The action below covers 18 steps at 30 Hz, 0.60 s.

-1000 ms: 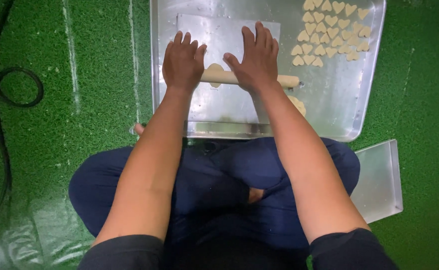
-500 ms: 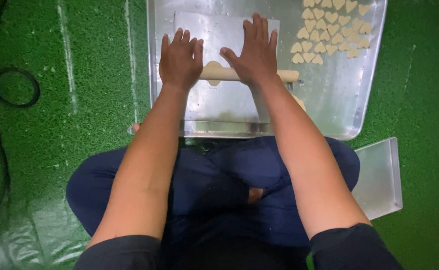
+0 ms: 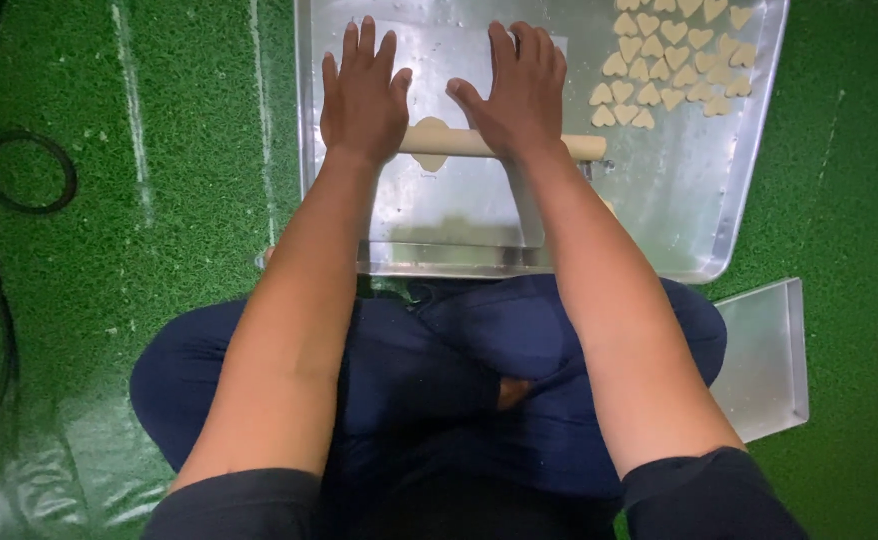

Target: The person is rolling out small portions of dough using a rolling pin and then cutting them into heart shapes with a cookie cutter on a metal tray.

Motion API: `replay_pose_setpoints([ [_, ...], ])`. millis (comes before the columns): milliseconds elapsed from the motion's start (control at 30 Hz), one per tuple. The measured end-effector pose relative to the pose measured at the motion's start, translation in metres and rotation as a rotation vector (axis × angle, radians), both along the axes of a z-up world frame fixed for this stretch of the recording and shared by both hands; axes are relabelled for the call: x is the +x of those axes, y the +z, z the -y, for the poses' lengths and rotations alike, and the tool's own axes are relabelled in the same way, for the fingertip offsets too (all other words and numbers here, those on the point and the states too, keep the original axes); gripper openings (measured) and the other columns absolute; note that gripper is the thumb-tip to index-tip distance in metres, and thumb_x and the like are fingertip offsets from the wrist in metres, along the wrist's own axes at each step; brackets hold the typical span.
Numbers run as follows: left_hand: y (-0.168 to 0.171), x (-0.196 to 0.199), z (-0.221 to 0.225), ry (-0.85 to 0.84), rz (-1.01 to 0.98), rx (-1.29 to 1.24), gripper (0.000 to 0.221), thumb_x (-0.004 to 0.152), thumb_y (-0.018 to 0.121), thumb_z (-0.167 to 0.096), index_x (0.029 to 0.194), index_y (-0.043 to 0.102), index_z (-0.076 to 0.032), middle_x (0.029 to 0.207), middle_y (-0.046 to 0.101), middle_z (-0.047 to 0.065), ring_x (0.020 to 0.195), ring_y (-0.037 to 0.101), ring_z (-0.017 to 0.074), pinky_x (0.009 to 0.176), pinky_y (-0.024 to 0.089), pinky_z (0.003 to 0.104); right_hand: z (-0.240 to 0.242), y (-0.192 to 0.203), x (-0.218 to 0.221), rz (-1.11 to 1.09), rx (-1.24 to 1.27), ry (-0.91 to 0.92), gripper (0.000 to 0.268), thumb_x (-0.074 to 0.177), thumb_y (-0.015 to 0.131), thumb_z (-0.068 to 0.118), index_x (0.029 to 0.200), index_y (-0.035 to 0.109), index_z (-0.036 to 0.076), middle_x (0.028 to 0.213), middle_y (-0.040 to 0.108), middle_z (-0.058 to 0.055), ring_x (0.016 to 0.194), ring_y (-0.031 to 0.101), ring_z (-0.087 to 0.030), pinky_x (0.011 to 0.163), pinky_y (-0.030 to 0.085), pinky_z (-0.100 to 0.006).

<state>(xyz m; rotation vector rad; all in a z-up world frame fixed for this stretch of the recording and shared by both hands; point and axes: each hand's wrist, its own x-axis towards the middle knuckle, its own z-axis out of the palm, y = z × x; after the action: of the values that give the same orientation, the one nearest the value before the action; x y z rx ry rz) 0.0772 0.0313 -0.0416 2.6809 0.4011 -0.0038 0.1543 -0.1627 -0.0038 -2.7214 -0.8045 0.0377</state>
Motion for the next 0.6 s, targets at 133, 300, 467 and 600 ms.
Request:
replay_pose_setpoints([
  [133, -0.003, 0.003, -0.001, -0.004, 0.031, 0.017, 0.046, 0.109, 0.051, -0.029, 0.149, 0.055, -0.007, 0.161, 0.039, 0.013, 0.151, 0.024, 0.0291, 0.120, 0.021, 0.053, 0.000, 0.000, 0.003, 0.067, 0.064, 0.031, 0.067, 0.092, 0.079, 0.046, 0.136, 0.055, 0.001, 0.135, 0.049, -0.019, 0.126, 0.041, -0.037, 0.110, 0.027, -0.050],
  [300, -0.005, 0.005, -0.002, 0.021, 0.157, 0.023, 0.040, 0.107, 0.052, -0.027, 0.137, 0.066, -0.005, 0.151, 0.054, 0.016, 0.144, 0.037, 0.0331, 0.114, 0.030, 0.054, -0.001, -0.004, 0.010, 0.134, 0.109, 0.048, 0.057, 0.092, 0.079, 0.047, 0.125, 0.060, 0.004, 0.122, 0.054, -0.013, 0.114, 0.046, -0.033, 0.102, 0.032, -0.048],
  [467, -0.004, 0.009, -0.001, 0.048, 0.187, 0.050, 0.036, 0.106, 0.054, -0.028, 0.130, 0.071, -0.007, 0.144, 0.060, 0.014, 0.139, 0.043, 0.0320, 0.110, 0.034, 0.052, -0.002, -0.007, 0.013, 0.136, 0.137, 0.042, 0.050, 0.093, 0.078, 0.045, 0.120, 0.063, 0.005, 0.116, 0.057, -0.010, 0.110, 0.047, -0.031, 0.102, 0.031, -0.047],
  [600, -0.005, 0.012, -0.002, 0.046, 0.253, 0.096, 0.035, 0.105, 0.055, -0.028, 0.122, 0.076, -0.007, 0.136, 0.066, 0.014, 0.132, 0.050, 0.0328, 0.104, 0.038, 0.050, -0.003, -0.007, 0.016, 0.160, 0.207, 0.025, 0.046, 0.091, 0.079, 0.043, 0.113, 0.067, 0.004, 0.109, 0.065, -0.008, 0.105, 0.054, -0.029, 0.100, 0.034, -0.044],
])
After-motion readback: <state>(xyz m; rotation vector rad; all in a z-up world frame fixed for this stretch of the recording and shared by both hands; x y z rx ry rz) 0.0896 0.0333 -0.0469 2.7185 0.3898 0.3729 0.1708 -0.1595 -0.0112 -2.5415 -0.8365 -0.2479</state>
